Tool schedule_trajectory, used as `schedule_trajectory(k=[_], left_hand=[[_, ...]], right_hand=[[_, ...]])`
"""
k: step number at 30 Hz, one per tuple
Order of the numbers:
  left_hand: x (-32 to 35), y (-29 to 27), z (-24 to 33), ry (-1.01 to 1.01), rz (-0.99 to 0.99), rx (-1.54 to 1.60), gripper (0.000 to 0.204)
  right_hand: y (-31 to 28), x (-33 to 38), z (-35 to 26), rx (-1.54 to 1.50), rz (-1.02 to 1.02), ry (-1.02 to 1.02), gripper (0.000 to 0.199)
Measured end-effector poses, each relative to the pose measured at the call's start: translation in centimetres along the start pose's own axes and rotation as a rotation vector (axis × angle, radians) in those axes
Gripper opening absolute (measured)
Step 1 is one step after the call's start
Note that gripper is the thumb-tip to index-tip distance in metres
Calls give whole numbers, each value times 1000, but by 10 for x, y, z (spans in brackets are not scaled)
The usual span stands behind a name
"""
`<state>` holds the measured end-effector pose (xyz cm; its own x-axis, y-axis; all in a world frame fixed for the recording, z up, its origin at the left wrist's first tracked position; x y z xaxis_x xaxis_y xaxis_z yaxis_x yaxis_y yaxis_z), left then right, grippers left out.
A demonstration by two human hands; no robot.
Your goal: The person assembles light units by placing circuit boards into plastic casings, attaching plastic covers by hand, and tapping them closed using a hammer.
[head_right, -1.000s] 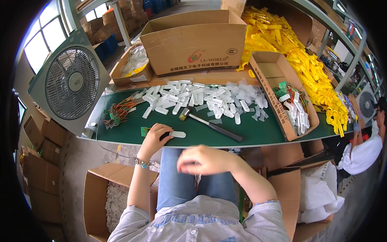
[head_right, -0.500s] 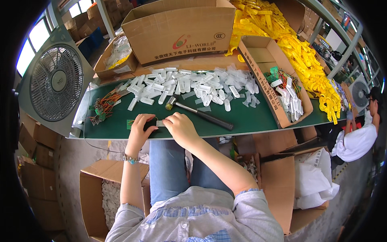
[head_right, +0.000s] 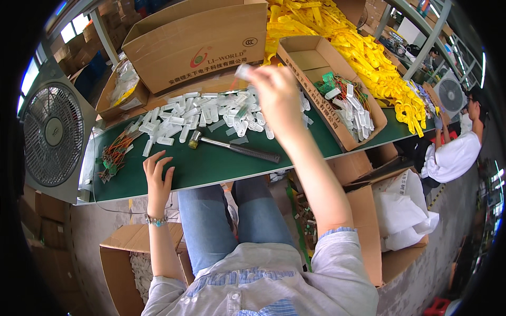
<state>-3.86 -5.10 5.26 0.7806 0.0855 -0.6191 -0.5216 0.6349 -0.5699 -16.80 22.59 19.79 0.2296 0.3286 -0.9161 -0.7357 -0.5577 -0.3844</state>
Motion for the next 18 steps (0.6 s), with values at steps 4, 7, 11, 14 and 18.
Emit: schedule_trajectory(k=[4, 7, 11, 14, 18], left_hand=[[-1, 0, 5, 0, -13, -2, 21], [-4, 4, 5, 5, -27, 8, 20], [-8, 10, 12, 37, -45, 13, 18], [-4, 4, 10, 25, -35, -7, 17], [0, 8, 4, 16, -37, 4, 17]], right_hand=[[-34, 0, 119, 360, 110, 118, 42], [-44, 50, 218, 577, -64, 281, 27], [-26, 119, 283, 590, -536, 481, 25], [-9, 106, 229, 693, -642, 435, 29], [21, 40, 106, 473, -236, 98, 22]])
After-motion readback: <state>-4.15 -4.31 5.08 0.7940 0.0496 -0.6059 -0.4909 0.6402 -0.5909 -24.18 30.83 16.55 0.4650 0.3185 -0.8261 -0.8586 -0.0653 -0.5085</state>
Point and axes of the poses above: each hand's wrist, its own x-axis away from the middle knuckle, its own y-axis out of the palm, z = x × y, the point moved 6 cm from there along -x, towards the middle knuckle, and after that the axes turned 11 degrees about x, right-handed, at the moved point
